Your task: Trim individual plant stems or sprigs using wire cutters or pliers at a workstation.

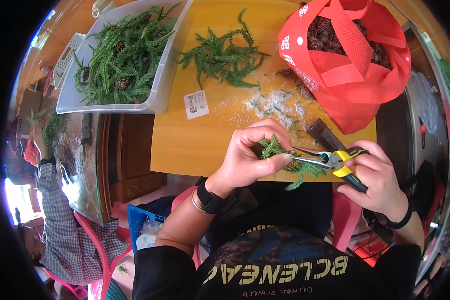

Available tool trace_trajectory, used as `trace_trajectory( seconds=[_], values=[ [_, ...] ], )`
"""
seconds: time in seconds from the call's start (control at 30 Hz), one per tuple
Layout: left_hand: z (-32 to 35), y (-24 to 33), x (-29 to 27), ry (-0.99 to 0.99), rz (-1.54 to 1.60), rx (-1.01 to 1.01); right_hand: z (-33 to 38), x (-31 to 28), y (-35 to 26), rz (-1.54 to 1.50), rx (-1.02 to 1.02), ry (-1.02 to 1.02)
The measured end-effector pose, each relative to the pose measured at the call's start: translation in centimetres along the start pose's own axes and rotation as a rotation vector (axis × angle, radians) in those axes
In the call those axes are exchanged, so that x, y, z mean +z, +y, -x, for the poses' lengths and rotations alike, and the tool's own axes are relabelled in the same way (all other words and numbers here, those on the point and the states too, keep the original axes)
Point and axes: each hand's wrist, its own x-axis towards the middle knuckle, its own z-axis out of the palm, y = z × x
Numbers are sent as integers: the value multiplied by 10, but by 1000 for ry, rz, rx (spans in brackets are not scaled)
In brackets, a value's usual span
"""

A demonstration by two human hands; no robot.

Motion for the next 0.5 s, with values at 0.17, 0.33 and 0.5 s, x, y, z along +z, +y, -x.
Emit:
trace_trajectory(
  seconds=[0.17,0.33,0.5],
  values=[
    [0,-1,-1,-13,-31,9,0,4,1,11,-2,14],
    [1,-1,0,-11,-19,-16,-1,7,2,24,-18,43],
    [1,-3,1,-1,9,-40,-1,9,2,79,-24,42]
  ],
)
